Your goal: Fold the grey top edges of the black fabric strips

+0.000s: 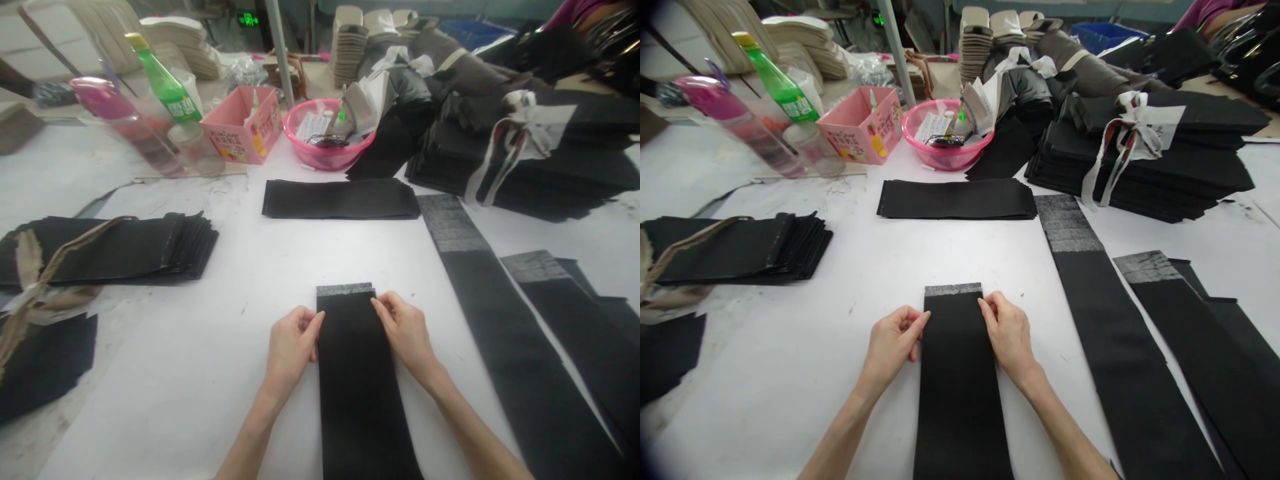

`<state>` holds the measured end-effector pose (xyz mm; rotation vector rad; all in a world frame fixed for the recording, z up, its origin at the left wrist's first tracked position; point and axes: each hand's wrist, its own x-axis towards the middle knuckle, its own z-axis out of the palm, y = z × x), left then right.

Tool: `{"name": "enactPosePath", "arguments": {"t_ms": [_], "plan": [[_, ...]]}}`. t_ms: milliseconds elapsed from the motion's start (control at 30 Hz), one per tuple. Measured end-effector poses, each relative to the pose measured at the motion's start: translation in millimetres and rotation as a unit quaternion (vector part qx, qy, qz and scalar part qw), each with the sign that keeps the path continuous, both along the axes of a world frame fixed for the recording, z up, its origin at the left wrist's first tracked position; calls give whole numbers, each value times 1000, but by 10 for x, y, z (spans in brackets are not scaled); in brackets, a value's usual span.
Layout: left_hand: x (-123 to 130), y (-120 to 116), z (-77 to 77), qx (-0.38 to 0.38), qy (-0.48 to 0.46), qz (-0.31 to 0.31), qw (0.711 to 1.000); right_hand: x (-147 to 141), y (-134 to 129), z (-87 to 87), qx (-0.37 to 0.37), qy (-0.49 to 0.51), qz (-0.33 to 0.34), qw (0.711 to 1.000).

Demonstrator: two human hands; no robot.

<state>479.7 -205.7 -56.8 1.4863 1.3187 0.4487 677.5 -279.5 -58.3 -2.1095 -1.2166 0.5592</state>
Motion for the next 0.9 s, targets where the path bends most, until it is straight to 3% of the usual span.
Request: {"name": "enactPosePath", "arguments": {"t_ms": [900], "plan": [[22,39,-8,5,57,-12,998,-24,50,-27,-35,-31,-31,998]]}}
